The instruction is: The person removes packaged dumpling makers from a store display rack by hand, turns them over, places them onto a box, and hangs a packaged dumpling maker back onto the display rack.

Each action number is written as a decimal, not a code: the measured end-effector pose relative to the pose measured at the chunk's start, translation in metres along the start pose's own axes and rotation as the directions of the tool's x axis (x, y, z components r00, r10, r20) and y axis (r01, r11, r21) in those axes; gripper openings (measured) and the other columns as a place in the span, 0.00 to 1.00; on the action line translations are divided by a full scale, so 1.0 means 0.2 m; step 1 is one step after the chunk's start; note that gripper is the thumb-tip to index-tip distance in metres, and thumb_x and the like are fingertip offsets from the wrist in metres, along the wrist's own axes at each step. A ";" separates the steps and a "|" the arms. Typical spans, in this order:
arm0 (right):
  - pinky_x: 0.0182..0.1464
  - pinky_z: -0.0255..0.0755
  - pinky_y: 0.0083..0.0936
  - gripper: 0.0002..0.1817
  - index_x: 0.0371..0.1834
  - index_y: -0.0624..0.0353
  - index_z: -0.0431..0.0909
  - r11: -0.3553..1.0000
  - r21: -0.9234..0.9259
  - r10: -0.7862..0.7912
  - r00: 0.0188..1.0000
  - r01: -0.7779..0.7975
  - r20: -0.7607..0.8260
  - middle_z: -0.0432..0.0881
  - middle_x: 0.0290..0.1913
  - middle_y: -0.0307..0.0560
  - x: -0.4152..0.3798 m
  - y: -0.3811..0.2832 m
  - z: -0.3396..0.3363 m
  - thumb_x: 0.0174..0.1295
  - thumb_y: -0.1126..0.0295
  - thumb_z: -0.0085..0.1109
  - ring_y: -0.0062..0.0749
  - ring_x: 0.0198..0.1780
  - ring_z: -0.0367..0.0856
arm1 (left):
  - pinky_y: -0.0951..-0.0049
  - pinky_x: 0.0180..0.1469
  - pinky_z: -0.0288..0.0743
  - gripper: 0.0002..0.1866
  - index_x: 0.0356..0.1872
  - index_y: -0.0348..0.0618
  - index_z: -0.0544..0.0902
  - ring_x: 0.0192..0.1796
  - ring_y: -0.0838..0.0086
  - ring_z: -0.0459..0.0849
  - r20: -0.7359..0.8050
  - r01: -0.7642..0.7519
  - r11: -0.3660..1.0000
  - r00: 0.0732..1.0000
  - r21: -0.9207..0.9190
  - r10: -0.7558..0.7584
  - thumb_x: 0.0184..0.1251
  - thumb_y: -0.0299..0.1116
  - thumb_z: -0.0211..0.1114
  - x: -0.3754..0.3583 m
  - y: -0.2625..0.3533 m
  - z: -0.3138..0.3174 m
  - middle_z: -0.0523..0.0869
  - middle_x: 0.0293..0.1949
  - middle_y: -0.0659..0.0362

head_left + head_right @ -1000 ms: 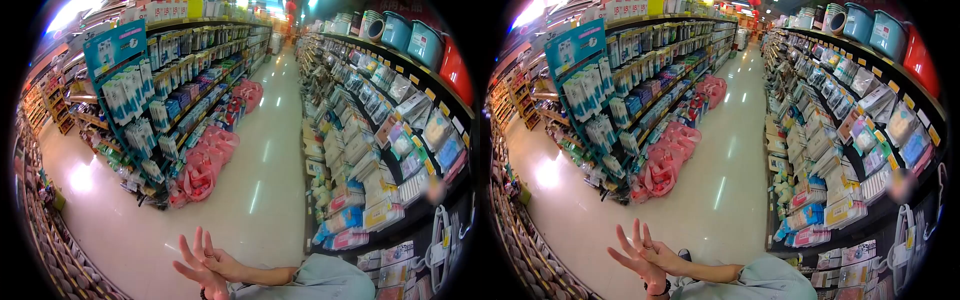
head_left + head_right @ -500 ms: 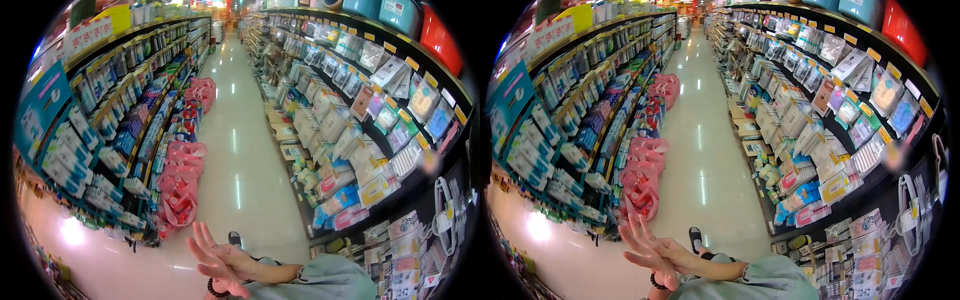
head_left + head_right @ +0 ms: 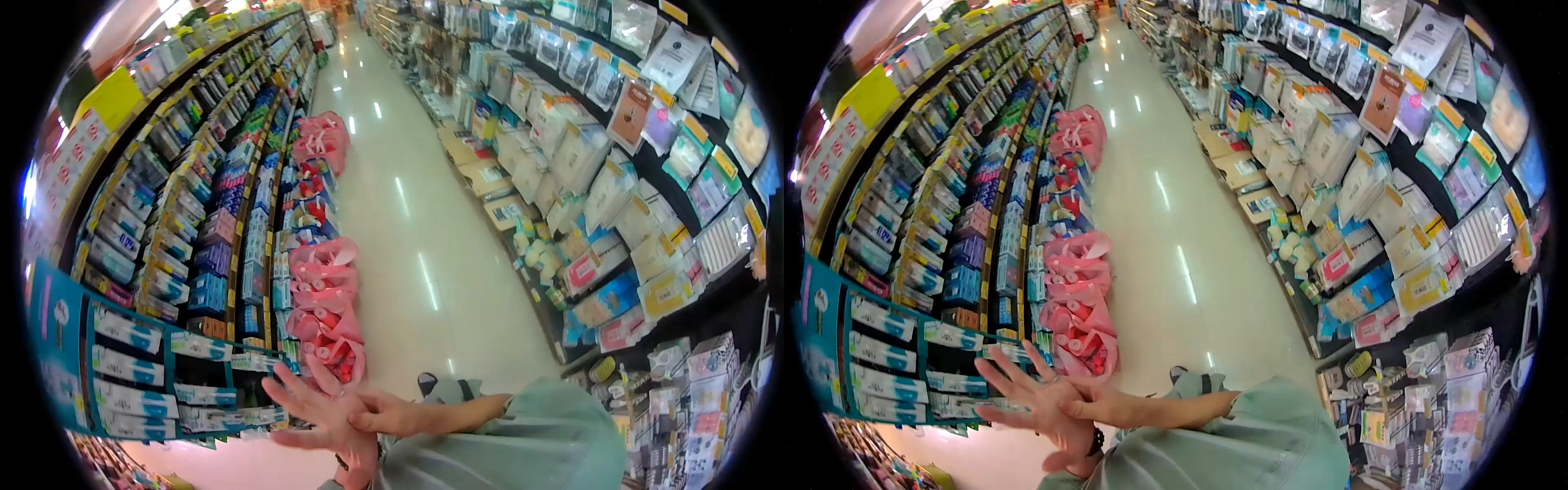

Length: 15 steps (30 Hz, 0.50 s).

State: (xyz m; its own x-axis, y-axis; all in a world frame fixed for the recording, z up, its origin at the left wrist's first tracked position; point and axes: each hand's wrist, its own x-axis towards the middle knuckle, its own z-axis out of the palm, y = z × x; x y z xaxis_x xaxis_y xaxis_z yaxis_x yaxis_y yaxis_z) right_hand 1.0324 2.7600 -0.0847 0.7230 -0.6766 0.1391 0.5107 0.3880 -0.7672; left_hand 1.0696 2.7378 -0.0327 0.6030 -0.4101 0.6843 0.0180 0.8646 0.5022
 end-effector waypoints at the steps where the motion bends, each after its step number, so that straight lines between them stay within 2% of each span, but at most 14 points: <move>1: 0.65 0.65 0.25 0.33 0.68 0.62 0.66 1.000 0.012 -0.020 0.999 0.020 -0.040 0.75 0.61 0.42 0.03 -0.01 -0.06 0.70 0.49 0.58 0.24 0.65 0.68 | 0.37 0.76 0.41 0.46 0.80 0.65 0.37 0.80 0.42 0.34 0.064 0.044 0.995 0.997 -0.089 -0.038 0.69 0.62 0.52 0.04 -0.05 0.05 0.33 0.79 0.44; 3: 0.66 0.67 0.28 0.32 0.69 0.62 0.65 0.977 0.212 -0.010 0.993 0.035 -0.117 0.74 0.64 0.43 0.08 -0.01 -0.19 0.69 0.53 0.60 0.25 0.65 0.70 | 0.35 0.75 0.40 0.49 0.80 0.67 0.38 0.80 0.40 0.35 0.421 0.285 0.874 0.901 -0.393 -0.104 0.66 0.69 0.52 0.15 -0.18 -0.06 0.33 0.79 0.43; 5: 0.64 0.70 0.28 0.32 0.70 0.61 0.65 0.929 0.360 -0.017 0.979 0.091 -0.205 0.74 0.64 0.42 0.15 0.01 -0.34 0.69 0.54 0.60 0.25 0.63 0.73 | 0.36 0.76 0.38 0.50 0.80 0.69 0.42 0.79 0.40 0.40 0.456 0.169 0.985 0.880 -0.038 -0.133 0.61 0.77 0.48 0.13 -0.37 -0.03 0.36 0.79 0.43; 6: 0.59 0.74 0.28 0.30 0.68 0.60 0.66 0.886 0.413 -0.116 0.962 0.213 -0.249 0.77 0.61 0.41 0.19 -0.05 -0.37 0.69 0.55 0.60 0.26 0.58 0.77 | 0.36 0.76 0.38 0.50 0.79 0.69 0.43 0.79 0.40 0.41 0.474 0.130 0.991 0.872 0.022 -0.125 0.61 0.77 0.48 0.10 -0.48 0.01 0.37 0.79 0.43; 7: 0.57 0.76 0.29 0.30 0.68 0.60 0.67 0.930 0.144 -0.283 0.909 0.338 -0.306 0.78 0.59 0.42 0.22 -0.12 -0.40 0.69 0.54 0.60 0.27 0.56 0.78 | 0.36 0.76 0.38 0.45 0.80 0.69 0.41 0.79 0.40 0.40 0.544 0.120 0.992 0.830 0.037 -0.121 0.65 0.67 0.49 0.12 -0.55 0.03 0.37 0.79 0.41; 8: 0.55 0.77 0.29 0.30 0.67 0.60 0.67 0.894 -0.139 -0.447 0.840 0.426 -0.307 0.79 0.58 0.42 0.24 -0.20 -0.44 0.69 0.54 0.60 0.27 0.54 0.79 | 0.37 0.76 0.38 0.42 0.80 0.69 0.39 0.79 0.41 0.38 0.612 0.108 0.993 0.783 0.050 -0.116 0.69 0.56 0.50 0.13 -0.63 0.05 0.37 0.79 0.40; 9: 0.53 0.77 0.28 0.29 0.67 0.61 0.67 0.899 -0.140 -0.439 0.838 0.416 -0.325 0.79 0.56 0.44 0.26 -0.21 -0.52 0.69 0.54 0.59 0.29 0.53 0.80 | 0.37 0.76 0.38 0.40 0.80 0.70 0.38 0.80 0.42 0.37 0.674 0.094 0.994 0.730 0.061 -0.110 0.74 0.45 0.50 0.15 -0.71 0.07 0.37 0.78 0.39; 11: 0.50 0.79 0.28 0.29 0.66 0.62 0.68 0.907 -0.140 -0.420 0.833 0.397 -0.360 0.81 0.53 0.47 0.31 -0.25 -0.69 0.70 0.53 0.58 0.31 0.50 0.83 | 0.40 0.76 0.38 0.38 0.80 0.66 0.42 0.80 0.43 0.38 0.689 0.128 0.991 0.716 0.030 -0.113 0.74 0.47 0.49 0.13 -0.87 0.13 0.38 0.79 0.39; 12: 0.49 0.79 0.27 0.28 0.65 0.62 0.68 0.915 0.222 -0.230 0.887 0.338 -0.402 0.81 0.53 0.47 0.33 -0.19 -0.81 0.70 0.53 0.58 0.31 0.49 0.83 | 0.43 0.77 0.38 0.37 0.80 0.64 0.45 0.80 0.45 0.39 0.693 0.138 0.990 0.712 0.017 -0.111 0.74 0.49 0.49 0.13 -0.96 0.16 0.39 0.79 0.40; 14: 0.49 0.79 0.27 0.24 0.60 0.62 0.71 0.867 0.384 -0.182 0.920 0.317 -0.348 0.81 0.52 0.46 0.48 -0.21 -1.01 0.72 0.54 0.56 0.30 0.49 0.83 | 0.55 0.79 0.42 0.35 0.79 0.59 0.51 0.81 0.54 0.41 0.680 0.147 0.989 0.725 0.004 -0.110 0.76 0.56 0.45 0.15 -1.14 0.22 0.41 0.79 0.44; 15: 0.49 0.79 0.26 0.23 0.58 0.61 0.72 0.836 0.460 -0.158 0.934 0.299 -0.320 0.81 0.51 0.46 0.55 -0.22 -1.11 0.72 0.54 0.55 0.30 0.49 0.83 | 0.51 0.79 0.38 0.36 0.79 0.63 0.49 0.81 0.50 0.39 0.631 0.233 0.971 0.747 0.048 -0.211 0.74 0.55 0.47 0.16 -1.25 0.20 0.39 0.79 0.42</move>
State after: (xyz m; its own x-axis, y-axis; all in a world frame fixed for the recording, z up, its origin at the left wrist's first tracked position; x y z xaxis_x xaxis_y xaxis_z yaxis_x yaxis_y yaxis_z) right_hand 0.9863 2.5294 -0.1752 0.4456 -0.8938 0.0508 0.8573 0.4096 -0.3119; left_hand 1.0518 2.4975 -0.1144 -0.0564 -0.6718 0.7386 0.1197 0.7299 0.6730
